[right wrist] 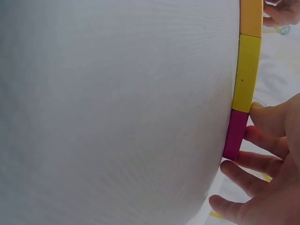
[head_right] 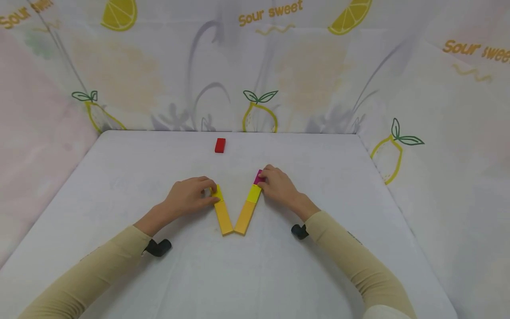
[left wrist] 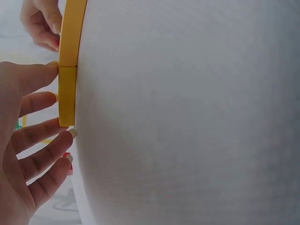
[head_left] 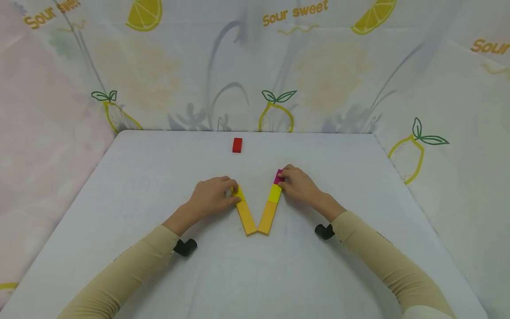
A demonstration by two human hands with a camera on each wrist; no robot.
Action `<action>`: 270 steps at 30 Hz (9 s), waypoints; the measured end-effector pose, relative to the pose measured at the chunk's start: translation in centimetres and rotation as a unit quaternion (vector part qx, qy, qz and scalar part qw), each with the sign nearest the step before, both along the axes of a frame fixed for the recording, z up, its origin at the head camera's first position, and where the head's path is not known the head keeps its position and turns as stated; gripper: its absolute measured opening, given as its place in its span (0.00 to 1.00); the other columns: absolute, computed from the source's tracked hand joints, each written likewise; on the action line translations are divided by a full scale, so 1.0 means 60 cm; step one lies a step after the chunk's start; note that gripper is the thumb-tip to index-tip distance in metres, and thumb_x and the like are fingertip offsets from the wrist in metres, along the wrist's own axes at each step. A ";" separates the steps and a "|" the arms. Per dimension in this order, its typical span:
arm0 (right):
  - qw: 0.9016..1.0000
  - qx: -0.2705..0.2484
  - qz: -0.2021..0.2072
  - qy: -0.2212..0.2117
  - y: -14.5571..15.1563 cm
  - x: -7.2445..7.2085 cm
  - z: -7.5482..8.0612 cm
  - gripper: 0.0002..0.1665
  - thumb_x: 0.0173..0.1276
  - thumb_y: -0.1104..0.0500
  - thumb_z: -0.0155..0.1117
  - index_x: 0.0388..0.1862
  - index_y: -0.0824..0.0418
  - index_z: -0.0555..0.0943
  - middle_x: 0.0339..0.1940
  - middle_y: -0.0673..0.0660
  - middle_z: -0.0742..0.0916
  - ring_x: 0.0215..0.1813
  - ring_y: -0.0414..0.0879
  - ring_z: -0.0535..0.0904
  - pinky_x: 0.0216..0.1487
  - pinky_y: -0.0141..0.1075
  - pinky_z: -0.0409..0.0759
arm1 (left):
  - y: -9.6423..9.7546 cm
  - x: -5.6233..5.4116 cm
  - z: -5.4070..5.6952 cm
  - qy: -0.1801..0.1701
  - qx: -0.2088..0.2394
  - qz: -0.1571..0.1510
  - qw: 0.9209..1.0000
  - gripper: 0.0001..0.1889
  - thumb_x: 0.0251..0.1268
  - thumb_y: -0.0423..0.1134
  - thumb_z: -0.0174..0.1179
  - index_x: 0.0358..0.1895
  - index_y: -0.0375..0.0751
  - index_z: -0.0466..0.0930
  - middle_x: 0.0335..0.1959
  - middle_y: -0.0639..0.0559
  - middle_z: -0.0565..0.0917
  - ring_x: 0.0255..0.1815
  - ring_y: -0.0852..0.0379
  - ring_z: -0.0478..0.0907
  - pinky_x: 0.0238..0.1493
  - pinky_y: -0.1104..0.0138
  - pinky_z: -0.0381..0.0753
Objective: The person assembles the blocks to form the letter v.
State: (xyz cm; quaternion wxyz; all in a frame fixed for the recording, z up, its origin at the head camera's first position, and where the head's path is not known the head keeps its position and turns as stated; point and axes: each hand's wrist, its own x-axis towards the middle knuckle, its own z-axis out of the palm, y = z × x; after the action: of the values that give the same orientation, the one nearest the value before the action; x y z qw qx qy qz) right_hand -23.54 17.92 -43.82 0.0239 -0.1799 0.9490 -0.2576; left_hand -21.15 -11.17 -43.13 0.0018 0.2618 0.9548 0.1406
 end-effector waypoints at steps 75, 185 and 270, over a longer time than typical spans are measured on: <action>1.000 -0.014 0.006 0.007 0.001 0.004 0.002 0.14 0.69 0.62 0.65 0.50 0.67 0.83 0.50 0.60 0.83 0.48 0.52 0.78 0.59 0.45 0.80 | 0.003 -0.180 -0.012 -0.041 0.078 0.145 0.986 0.17 0.65 0.42 0.52 0.57 0.52 0.77 0.55 0.51 0.81 0.47 0.49 0.77 0.49 0.51 0.79; 1.000 -0.004 0.002 -0.006 0.008 0.000 0.001 0.18 0.70 0.60 0.64 0.56 0.66 0.82 0.53 0.58 0.82 0.51 0.50 0.79 0.62 0.43 0.79 | 0.025 -0.253 0.020 -0.083 0.039 0.085 0.992 0.14 0.63 0.55 0.63 0.47 0.58 0.76 0.47 0.54 0.81 0.42 0.50 0.73 0.45 0.55 0.73; 1.000 -0.003 -0.001 -0.002 0.004 0.004 0.003 0.18 0.70 0.61 0.64 0.57 0.67 0.82 0.52 0.59 0.83 0.49 0.50 0.79 0.60 0.41 0.80 | -0.019 -0.100 0.009 -0.062 0.011 0.051 0.997 0.18 0.59 0.53 0.69 0.48 0.51 0.79 0.48 0.52 0.84 0.42 0.52 0.76 0.41 0.59 0.79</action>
State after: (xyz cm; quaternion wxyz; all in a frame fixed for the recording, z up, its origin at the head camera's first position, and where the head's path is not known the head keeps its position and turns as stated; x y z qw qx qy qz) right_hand -23.30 18.17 -43.62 0.0248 -0.1782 0.9486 -0.2605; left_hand -27.12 -12.33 -42.58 0.0508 0.2033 0.9634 0.1673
